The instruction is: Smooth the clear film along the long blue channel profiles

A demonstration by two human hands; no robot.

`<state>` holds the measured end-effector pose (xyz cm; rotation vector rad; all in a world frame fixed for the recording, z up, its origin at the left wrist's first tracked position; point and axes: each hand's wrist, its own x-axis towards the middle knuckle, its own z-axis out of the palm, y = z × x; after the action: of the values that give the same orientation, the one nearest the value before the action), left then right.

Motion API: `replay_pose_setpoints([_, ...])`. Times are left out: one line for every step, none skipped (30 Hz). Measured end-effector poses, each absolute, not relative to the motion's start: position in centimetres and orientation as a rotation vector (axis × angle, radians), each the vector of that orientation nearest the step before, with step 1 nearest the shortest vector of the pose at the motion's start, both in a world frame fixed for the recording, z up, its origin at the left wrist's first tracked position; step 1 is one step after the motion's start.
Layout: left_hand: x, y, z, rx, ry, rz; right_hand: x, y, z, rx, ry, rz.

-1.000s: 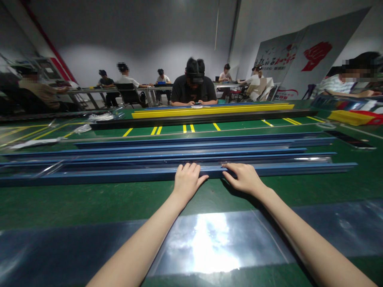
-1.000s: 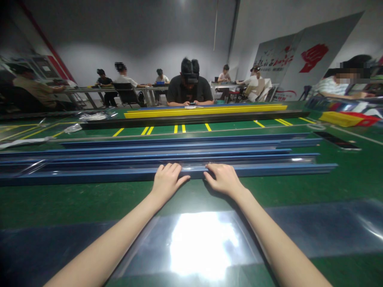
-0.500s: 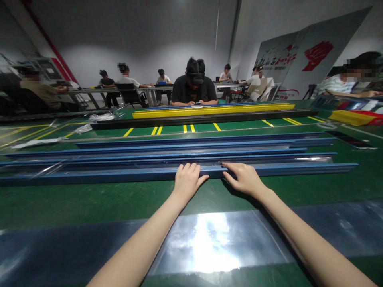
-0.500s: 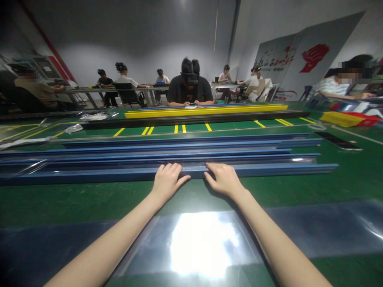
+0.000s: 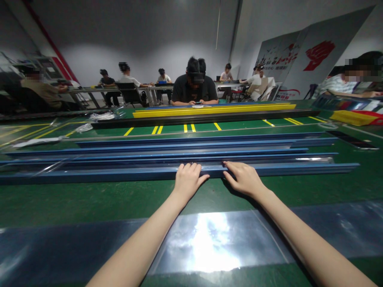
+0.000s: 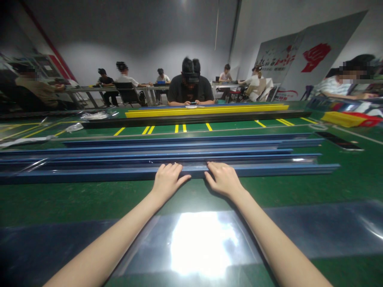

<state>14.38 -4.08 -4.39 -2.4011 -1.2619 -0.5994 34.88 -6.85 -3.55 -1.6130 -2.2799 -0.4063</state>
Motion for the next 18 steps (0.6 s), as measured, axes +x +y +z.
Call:
replay_pose_setpoints([14.39,-4.07,-4.37,-2.401,-1.263,-0.596,34.87,-6.84,-3.58,-1.614,-2.278,-0.413])
replay_pose_setpoints([14.4,-4.07,-4.36,-2.4,-1.264,-0.594,34.87,-6.83,-3.6,-1.616,-2.277,-0.418])
replay_pose_setpoints([14.4,-4.07,-4.36,-2.398,-1.265,-0.593,34.87,-6.82,-3.61,-1.62,-2.276,-0.421])
replay_pose_setpoints([14.4,-4.06,-4.37,-2.395,-1.265,-0.595,34.86,-6.81,-3.62,-1.623,-2.277,-0.423])
replay_pose_setpoints([14.4,-4.05,-4.39,-2.393,-1.265,-0.598,34.86,-6.8,-3.62,-1.625,-2.279,-0.427])
replay_pose_setpoints([14.4,-4.04,-4.41,-2.393,-1.265,-0.601,34.86,-6.8,-3.62,-1.627,-2.279,-0.43])
replay_pose_setpoints([14.4,-4.03,-4.42,-2.393,-1.266,-0.605,34.85,-6.79,-3.62,-1.627,-2.278,-0.433])
replay_pose_setpoints([14.39,-4.02,-4.43,-2.393,-1.267,-0.608,34.85,-6.79,-3.63,-1.626,-2.277,-0.436])
replay_pose_setpoints([14.39,-4.02,-4.43,-2.393,-1.268,-0.61,34.85,-6.79,-3.64,-1.623,-2.276,-0.439])
replay_pose_setpoints([14.39,-4.02,-4.42,-2.394,-1.268,-0.609,34.85,-6.78,-3.66,-1.619,-2.276,-0.441])
replay_pose_setpoints([14.39,-4.03,-4.39,-2.394,-1.27,-0.608,34.86,-6.78,-3.68,-1.617,-2.274,-0.442])
replay_pose_setpoints([14.39,-4.04,-4.36,-2.395,-1.272,-0.605,34.86,-6.77,-3.7,-1.614,-2.272,-0.444])
replay_pose_setpoints([14.4,-4.05,-4.33,-2.397,-1.274,-0.602,34.86,-6.77,-3.73,-1.613,-2.269,-0.446])
replay_pose_setpoints([14.4,-4.07,-4.29,-2.4,-1.277,-0.6,34.87,-6.76,-3.75,-1.611,-2.267,-0.448])
replay_pose_setpoints([14.41,-4.08,-4.26,-2.402,-1.28,-0.6,34.87,-6.76,-3.77,-1.61,-2.265,-0.448])
replay_pose_setpoints([14.41,-4.1,-4.24,-2.404,-1.282,-0.601,34.87,-6.77,-3.79,-1.61,-2.263,-0.447])
replay_pose_setpoints([14.42,-4.11,-4.23,-2.407,-1.284,-0.603,34.87,-6.77,-3.79,-1.61,-2.262,-0.445])
replay_pose_setpoints([14.42,-4.13,-4.22,-2.41,-1.284,-0.604,34.86,-6.77,-3.8,-1.611,-2.262,-0.443])
